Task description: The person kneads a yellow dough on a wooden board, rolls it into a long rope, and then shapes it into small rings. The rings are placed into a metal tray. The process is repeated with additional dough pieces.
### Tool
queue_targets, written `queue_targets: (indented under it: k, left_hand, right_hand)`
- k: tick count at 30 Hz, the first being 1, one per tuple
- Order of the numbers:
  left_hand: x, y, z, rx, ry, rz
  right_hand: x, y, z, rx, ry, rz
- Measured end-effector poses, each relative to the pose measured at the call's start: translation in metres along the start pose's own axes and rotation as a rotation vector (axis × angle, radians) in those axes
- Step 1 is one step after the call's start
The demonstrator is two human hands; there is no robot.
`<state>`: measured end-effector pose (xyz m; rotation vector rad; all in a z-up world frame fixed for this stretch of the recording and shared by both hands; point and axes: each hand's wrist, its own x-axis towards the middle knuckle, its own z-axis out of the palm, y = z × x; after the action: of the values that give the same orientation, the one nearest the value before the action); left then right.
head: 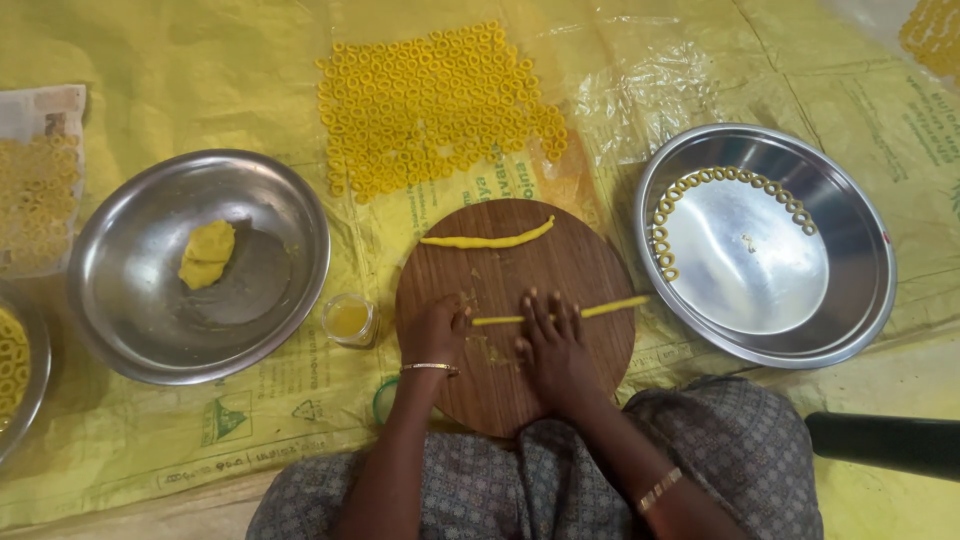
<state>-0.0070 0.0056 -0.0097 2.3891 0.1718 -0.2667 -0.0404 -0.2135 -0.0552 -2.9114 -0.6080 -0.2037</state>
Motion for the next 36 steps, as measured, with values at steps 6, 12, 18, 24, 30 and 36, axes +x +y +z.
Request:
queue_targets:
  k: [6, 12, 18, 24, 30, 36]
  left_hand:
    - [0.007, 0.000, 0.010, -0.047, 0.171, 0.149]
    - [-0.001, -0.002, 0.001, -0.020, 0.048, 0.046]
    - [0.003, 0.000, 0.004, 0.029, 0.100, 0.082]
    - [0.004, 0.005, 0.006, -0.033, 0.060, 0.058]
    - [0.000, -0.003, 0.006, 0.004, 0.003, -0.015]
    - [0.012, -0.003, 0.032, 0.111, 0.075, 0.258]
  right_hand:
    - [-0.032, -0.010, -0.011, -0.051, 0.008, 0.022]
    - [0.014, 0.000, -0.010, 0.095, -0.035, 0.087]
    - [-0.029, -0.008, -0.014, -0.061, 0.052, -0.006]
    - [-0.008, -0.006, -0.020, -0.037, -0.024, 0.055]
    - [0.003, -0.005, -0.027, -0.012, -0.062, 0.100]
    - [-0.034, -0.003, -0.013, -0.028, 0.081, 0.042]
